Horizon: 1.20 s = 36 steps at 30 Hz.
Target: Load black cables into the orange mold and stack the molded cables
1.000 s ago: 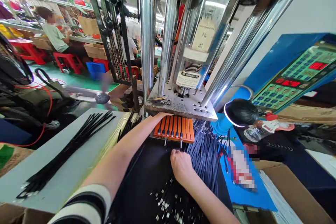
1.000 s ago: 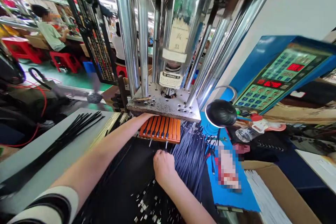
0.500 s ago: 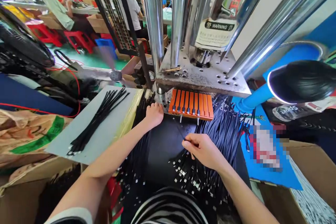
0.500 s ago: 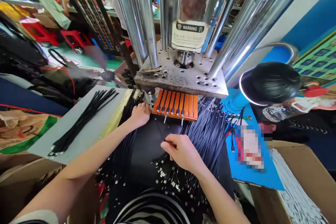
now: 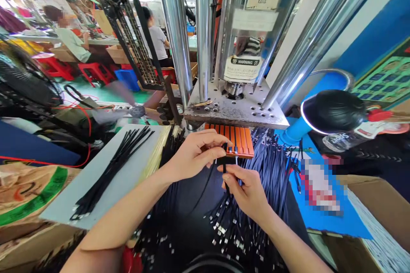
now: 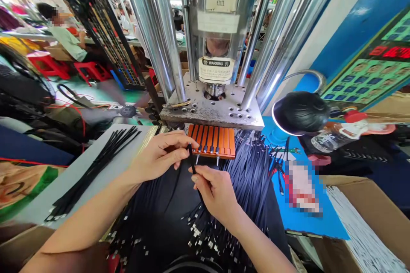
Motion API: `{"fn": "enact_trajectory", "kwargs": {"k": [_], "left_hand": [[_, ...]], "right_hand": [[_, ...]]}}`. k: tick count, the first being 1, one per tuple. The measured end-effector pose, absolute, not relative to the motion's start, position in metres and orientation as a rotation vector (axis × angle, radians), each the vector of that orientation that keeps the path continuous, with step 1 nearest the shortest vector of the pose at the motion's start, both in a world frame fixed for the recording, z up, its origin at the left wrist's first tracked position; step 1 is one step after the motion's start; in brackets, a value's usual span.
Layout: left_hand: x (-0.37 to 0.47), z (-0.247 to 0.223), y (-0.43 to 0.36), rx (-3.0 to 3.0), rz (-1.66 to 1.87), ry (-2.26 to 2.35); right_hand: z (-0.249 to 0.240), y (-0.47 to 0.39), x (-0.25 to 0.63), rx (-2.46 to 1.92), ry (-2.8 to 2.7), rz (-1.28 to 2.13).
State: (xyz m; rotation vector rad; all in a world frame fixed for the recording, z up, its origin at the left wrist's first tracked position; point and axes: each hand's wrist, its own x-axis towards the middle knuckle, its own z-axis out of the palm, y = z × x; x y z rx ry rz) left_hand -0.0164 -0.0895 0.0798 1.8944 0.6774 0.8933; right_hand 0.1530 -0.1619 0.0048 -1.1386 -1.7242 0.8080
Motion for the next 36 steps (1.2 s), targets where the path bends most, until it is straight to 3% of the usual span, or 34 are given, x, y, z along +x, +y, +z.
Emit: {"fn": "enact_trajectory", "kwargs": {"k": [10,16,21,26,32,36], "left_hand": [[0.033,0.107,-0.073,1.747,0.93,0.561],[0.055,0.13,-0.058,2.009,1.322,0.575],[0.062,0.15,-0.055,2.358,1.336,0.276],[0.062,0.088,-0.05,2.441,1.199,0.566],[0.055,-0.007,-0.047,2.968,0.236,0.593],[0.05,-0.016,-0.053,3.075,0.084,0.585]], "right_hand": [[0.015,-0.169,0.163,-1.103,-1.574,0.786],[-0.01,-0.158,0.19,-1.345,-1.798,0.786],[-0.022,-0.099,0.228,-1.531,-1.711,0.474],[-0.022,-0.048,0.246,-1.633,-1.615,0.39],[-0.018,-0.037,0.246,-1.514,-1.629,0.521],[-0.019,-0.038,0.249,-1.521,-1.702,0.485]]}}
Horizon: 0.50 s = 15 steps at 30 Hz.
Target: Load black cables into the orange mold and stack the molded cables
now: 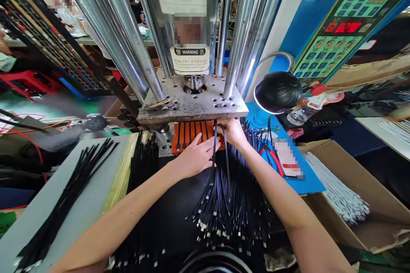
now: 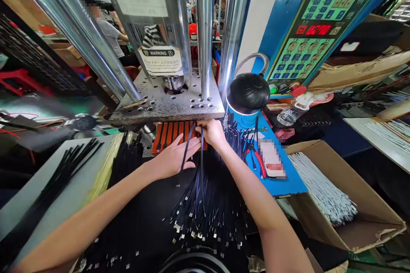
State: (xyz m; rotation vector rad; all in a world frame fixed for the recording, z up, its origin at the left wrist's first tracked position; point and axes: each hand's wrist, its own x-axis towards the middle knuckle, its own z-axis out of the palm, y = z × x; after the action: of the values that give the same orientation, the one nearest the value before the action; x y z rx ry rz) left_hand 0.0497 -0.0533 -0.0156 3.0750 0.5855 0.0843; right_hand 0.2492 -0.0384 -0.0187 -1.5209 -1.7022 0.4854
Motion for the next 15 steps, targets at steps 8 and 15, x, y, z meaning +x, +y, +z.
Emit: {"fn": "enact_trajectory", "kwargs": {"k": [8,15], "left_hand": [[0.081,-0.001,-0.042,2.954,-0.058,1.012],[0.081,-0.007,-0.051,3.039,-0.089,0.917]], "right_hand": [[-0.031,-0.022,0.249,-1.881,-1.573,0.23],[-0.047,-0.042,0.262,-1.775,-1.616,0.281]]}}
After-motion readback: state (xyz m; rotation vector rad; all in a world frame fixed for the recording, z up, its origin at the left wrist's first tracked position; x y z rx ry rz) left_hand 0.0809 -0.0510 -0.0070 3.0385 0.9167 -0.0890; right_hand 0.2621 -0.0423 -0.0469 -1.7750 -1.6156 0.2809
